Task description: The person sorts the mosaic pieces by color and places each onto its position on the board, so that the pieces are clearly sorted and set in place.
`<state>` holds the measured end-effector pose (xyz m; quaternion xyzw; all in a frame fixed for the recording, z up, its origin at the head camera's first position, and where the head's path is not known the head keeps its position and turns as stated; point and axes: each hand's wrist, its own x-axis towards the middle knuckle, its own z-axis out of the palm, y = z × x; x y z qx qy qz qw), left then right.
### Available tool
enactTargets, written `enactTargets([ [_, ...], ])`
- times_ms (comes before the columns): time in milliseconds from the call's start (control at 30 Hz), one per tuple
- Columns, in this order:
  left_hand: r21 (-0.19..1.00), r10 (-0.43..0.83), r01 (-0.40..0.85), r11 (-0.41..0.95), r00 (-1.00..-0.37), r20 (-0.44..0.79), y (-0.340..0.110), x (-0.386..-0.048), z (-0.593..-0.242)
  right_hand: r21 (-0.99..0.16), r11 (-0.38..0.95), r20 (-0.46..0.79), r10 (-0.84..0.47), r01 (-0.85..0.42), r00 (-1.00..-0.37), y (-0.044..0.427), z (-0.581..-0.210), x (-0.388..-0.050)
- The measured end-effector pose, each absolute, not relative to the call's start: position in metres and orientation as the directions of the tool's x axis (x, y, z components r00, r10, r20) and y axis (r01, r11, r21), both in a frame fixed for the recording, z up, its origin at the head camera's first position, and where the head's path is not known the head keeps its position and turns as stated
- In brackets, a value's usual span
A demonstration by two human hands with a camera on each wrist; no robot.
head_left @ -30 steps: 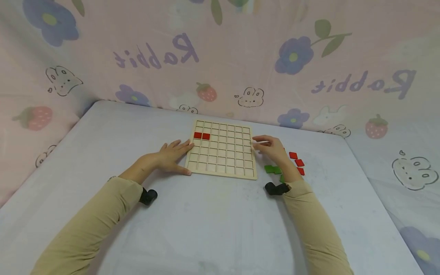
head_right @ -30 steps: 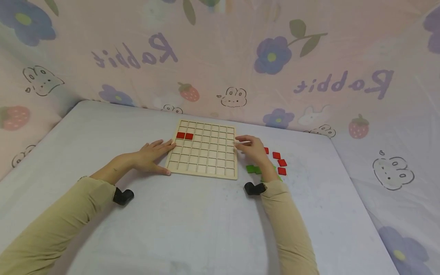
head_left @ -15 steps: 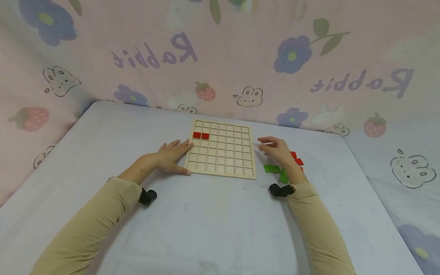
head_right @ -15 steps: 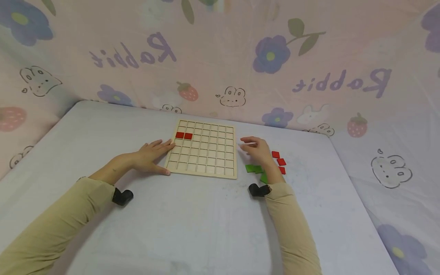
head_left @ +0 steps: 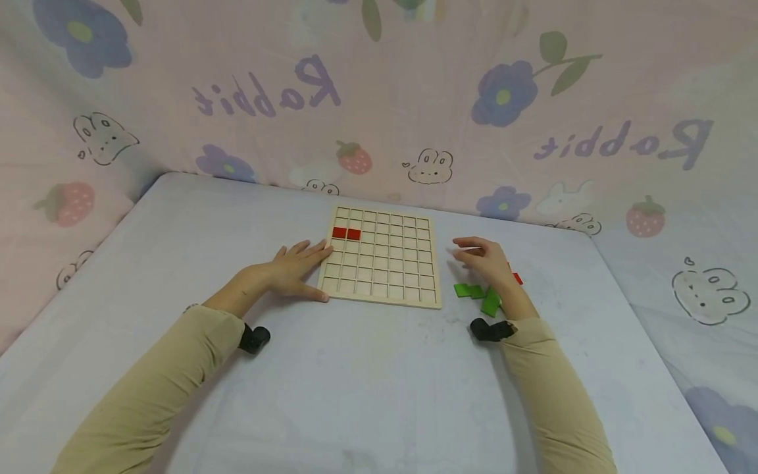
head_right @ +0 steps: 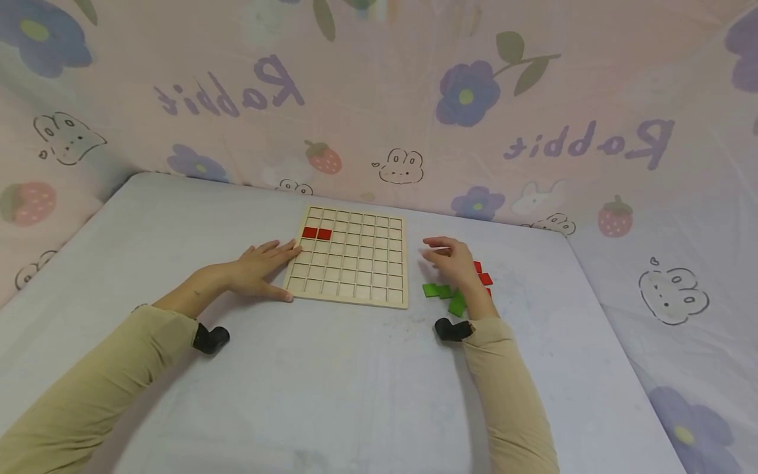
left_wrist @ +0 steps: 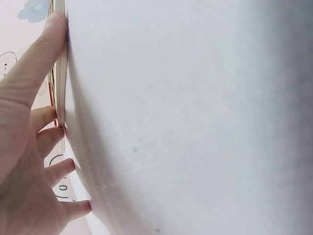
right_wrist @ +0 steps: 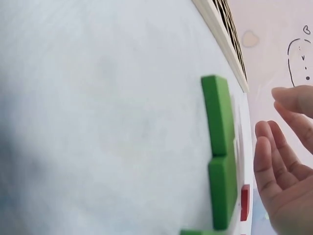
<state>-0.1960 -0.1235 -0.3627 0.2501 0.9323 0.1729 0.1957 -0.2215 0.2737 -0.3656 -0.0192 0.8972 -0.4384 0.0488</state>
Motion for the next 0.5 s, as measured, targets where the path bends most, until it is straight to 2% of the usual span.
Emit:
enactTargets([
  [500, 0.417, 0.531, 0.399, 0.817, -0.802, -0.273, -0.124, -0.198, -0.365, -0.776, 0.631, -0.056, -0.048, 0.013, -0.997, 0.289, -0.371, -0.22],
])
